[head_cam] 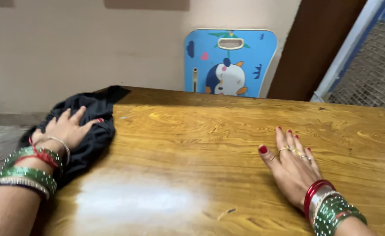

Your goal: The person wipes a white plastic container with a black cloth, then moves a small box and the container off the wooden workbench. The person then wipes the workbench surface with the black cloth in broad strokes.

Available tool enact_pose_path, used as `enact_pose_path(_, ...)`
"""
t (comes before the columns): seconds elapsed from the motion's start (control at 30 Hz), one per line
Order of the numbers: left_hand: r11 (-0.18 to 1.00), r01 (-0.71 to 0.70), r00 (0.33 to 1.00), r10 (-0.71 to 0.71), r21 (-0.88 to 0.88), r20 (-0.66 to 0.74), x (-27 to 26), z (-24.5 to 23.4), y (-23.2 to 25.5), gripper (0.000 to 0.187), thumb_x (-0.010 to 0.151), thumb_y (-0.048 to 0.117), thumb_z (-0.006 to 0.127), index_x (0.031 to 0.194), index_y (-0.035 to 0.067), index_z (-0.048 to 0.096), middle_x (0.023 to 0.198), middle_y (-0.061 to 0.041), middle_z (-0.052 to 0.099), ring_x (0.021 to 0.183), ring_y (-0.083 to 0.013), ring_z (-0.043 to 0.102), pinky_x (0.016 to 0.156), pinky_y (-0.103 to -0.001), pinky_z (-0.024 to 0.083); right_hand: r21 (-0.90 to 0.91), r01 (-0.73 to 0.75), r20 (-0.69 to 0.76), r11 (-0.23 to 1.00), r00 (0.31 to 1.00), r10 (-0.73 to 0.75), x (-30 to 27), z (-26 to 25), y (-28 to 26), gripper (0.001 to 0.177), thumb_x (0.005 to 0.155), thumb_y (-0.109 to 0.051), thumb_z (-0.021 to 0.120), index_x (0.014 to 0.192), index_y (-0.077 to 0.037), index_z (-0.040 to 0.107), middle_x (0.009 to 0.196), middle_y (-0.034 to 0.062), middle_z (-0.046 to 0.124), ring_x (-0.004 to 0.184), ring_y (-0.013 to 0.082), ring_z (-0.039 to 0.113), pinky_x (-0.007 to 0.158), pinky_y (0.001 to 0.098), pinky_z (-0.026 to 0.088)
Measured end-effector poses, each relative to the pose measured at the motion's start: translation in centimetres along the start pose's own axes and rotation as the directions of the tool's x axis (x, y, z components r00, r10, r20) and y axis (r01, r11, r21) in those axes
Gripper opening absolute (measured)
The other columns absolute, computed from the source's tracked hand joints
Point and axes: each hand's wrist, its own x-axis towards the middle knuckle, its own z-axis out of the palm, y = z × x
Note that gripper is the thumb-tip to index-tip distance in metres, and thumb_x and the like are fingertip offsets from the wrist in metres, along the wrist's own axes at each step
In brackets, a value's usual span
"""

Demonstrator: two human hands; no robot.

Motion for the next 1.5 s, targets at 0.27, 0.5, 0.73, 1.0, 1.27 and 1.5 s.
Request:
enact_pose_path(0.27,0.988,0.08,0.997,-0.078,0.134,-0.021,-11.8,-1.5,-4.8,0.093,0.08,0.089,0.037,0.16,0.043,0.022,0.171,0.001,0.018,0.154,-0.0339,0.021,0.121,-0.063,0.018,0.059,0.007,-0.051,0.998,0.999,-0.004,0.6,0.4,0.3,0.103,0.085,-0.084,0.016,0.163,-0.017,0.002,0.17,0.0136,0.006,0.158,0.0249,0.002,0.125,0.0457,0.002)
enact_pose_path(0.5,0.974,-0.077,0.995,0.088,0.214,-0.044,-23.8,-2.2,4.3,0.092,0.082,0.087,0.039,0.159,0.04,0.022,0.168,-0.001,0.019,0.153,-0.0309,0.019,0.118,-0.059,0.018,0.231,0.098,-0.125,0.968,0.99,-0.071,0.4,0.0,0.6,0.102,0.087,-0.082,0.022,0.163,-0.016,0.005,0.17,0.0142,0.006,0.158,0.028,0.001,0.125,0.0456,0.001)
enact_pose_path(0.73,0.933,-0.356,0.931,0.348,0.053,0.112,-34.4,-3.8,17.9,0.09,0.087,0.08,0.04,0.158,0.031,0.018,0.171,-0.005,0.014,0.152,-0.0322,0.012,0.119,-0.056,0.009,0.337,0.205,-0.119,0.919,0.977,-0.175,-2.4,-0.7,1.5,0.103,0.088,-0.081,0.026,0.163,-0.014,0.009,0.169,0.0181,0.01,0.159,0.0286,0.004,0.125,0.0454,0.0)
enact_pose_path(1.0,0.738,-0.663,0.736,0.673,-0.129,0.072,-41.4,-4.3,28.8,0.089,0.09,0.071,0.047,0.16,0.021,0.024,0.167,-0.014,0.016,0.152,-0.0407,0.009,0.119,-0.061,0.006,0.088,0.198,-0.044,0.976,0.98,-0.195,-6.7,-1.8,7.6,0.096,0.092,-0.076,0.022,0.163,-0.014,0.011,0.171,0.0153,0.011,0.159,0.0273,0.005,0.126,0.0443,0.002)
enact_pose_path(1.27,0.895,-0.438,0.879,0.407,0.086,0.25,-34.0,-3.7,19.8,0.087,0.086,0.084,0.034,0.159,0.043,0.012,0.17,0.008,0.002,0.157,-0.0305,-0.003,0.117,-0.07,0.003,0.062,0.056,0.041,0.997,0.997,-0.059,-8.9,-2.1,8.1,0.106,0.083,-0.085,0.009,0.163,-0.016,-0.001,0.171,0.009,0.003,0.158,0.0199,0.0,0.126,0.0399,0.0)
enact_pose_path(1.5,0.976,-0.104,0.991,0.118,0.192,-0.062,-26.6,-3.8,7.7,0.096,0.079,0.091,0.038,0.159,0.041,0.024,0.168,0.0,0.02,0.152,-0.0316,0.022,0.118,-0.059,0.023,0.135,0.092,-0.003,0.987,0.996,-0.092,-9.8,-3.2,7.1,0.105,0.083,-0.084,0.008,0.162,-0.015,0.0,0.171,0.0104,0.005,0.158,0.0218,0.002,0.125,0.0398,0.001)
